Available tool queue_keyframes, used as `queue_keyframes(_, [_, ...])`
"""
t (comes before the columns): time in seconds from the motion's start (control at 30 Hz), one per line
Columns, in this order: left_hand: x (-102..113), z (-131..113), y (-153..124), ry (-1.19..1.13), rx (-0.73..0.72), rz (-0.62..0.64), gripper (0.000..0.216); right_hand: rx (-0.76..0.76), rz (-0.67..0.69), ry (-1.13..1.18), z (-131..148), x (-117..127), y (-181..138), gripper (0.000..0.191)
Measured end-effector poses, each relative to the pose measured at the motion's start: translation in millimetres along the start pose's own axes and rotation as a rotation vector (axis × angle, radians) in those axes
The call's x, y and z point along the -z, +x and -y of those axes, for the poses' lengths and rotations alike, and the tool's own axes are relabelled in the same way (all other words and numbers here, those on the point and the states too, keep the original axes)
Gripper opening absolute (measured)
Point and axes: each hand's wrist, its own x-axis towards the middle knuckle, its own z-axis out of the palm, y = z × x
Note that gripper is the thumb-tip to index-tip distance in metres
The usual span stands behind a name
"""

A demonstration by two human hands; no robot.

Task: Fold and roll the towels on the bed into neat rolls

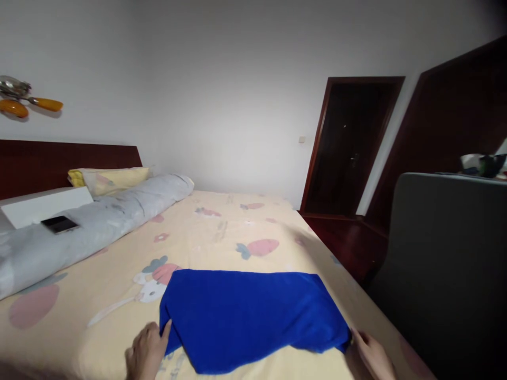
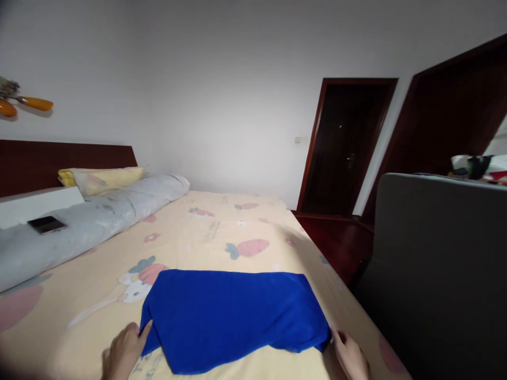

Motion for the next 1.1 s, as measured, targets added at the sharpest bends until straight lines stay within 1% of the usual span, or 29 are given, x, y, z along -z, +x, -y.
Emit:
queue_keyframes(0.1, [-5, -3, -8, -0.057, -0.107, 0.019, 0.046, 0.030, 0.067, 0.036, 8, 2, -14, 0.050])
queue_keyframes(0.17, [-4, -7, -7, -0.168, -0.115, 0.035, 0.040, 0.058, 0.065, 0.058, 21, 1, -22, 0.045])
queue_keyframes(0.2, [-3, -7, -6, -0.255, -0.092, 0.046, 0.038, 0.070, 0.051, 0.073, 27, 1, -26, 0.042])
queue_keyframes(0.23, [-1, -6, -4, -0.370, -0.059, 0.059, 0.036, 0.075, 0.033, 0.104, 33, 1, -30, 0.040])
queue_keyframes(0.3, [3, 0, -1, -0.685, 0.014, 0.098, 0.035, 0.052, -0.009, 0.234, 40, 3, -35, 0.039])
queue_keyframes(0.37, [6, 11, 1, -1.050, 0.128, 0.152, 0.034, -0.021, -0.038, 0.438, 42, 8, -38, 0.042])
queue_keyframes(0.43, [9, 23, 2, -1.344, 0.256, 0.176, 0.034, -0.107, -0.058, 0.562, 40, 14, -40, 0.047])
queue_keyframes(0.47, [11, 29, 3, -1.443, 0.318, 0.170, 0.034, -0.133, -0.067, 0.567, 38, 18, -40, 0.047])
queue_keyframes(0.53, [13, 40, 3, -1.553, 0.401, 0.138, 0.038, -0.144, -0.065, 0.503, 34, 25, -42, 0.044])
queue_keyframes(0.6, [15, 50, 2, -1.568, 0.415, 0.117, 0.047, -0.138, -0.023, 0.431, 29, 31, -45, 0.041])
queue_keyframes(0.7, [12, 61, 1, -1.458, 0.379, 0.122, 0.054, -0.130, 0.044, 0.344, 22, 36, -47, 0.041])
queue_keyframes(0.83, [-6, 72, 0, -1.194, 0.339, 0.092, 0.055, -0.068, 0.073, 0.219, 14, 40, -43, 0.042])
queue_keyframes(0.93, [-24, 81, 0, -1.069, 0.321, 0.102, 0.056, -0.014, 0.074, 0.186, 7, 40, -36, 0.045])
queue_keyframes(0.97, [-27, 84, 0, -1.040, 0.314, 0.116, 0.056, 0.002, 0.070, 0.179, 4, 39, -33, 0.045])
queue_keyframes(1.03, [-28, 92, 0, -0.966, 0.303, 0.101, 0.053, 0.027, 0.067, 0.151, -3, 38, -28, 0.043])
queue_keyframes(1.1, [-21, 98, -1, -0.840, 0.286, 0.035, 0.042, 0.044, 0.062, 0.084, -9, 38, -24, 0.037])
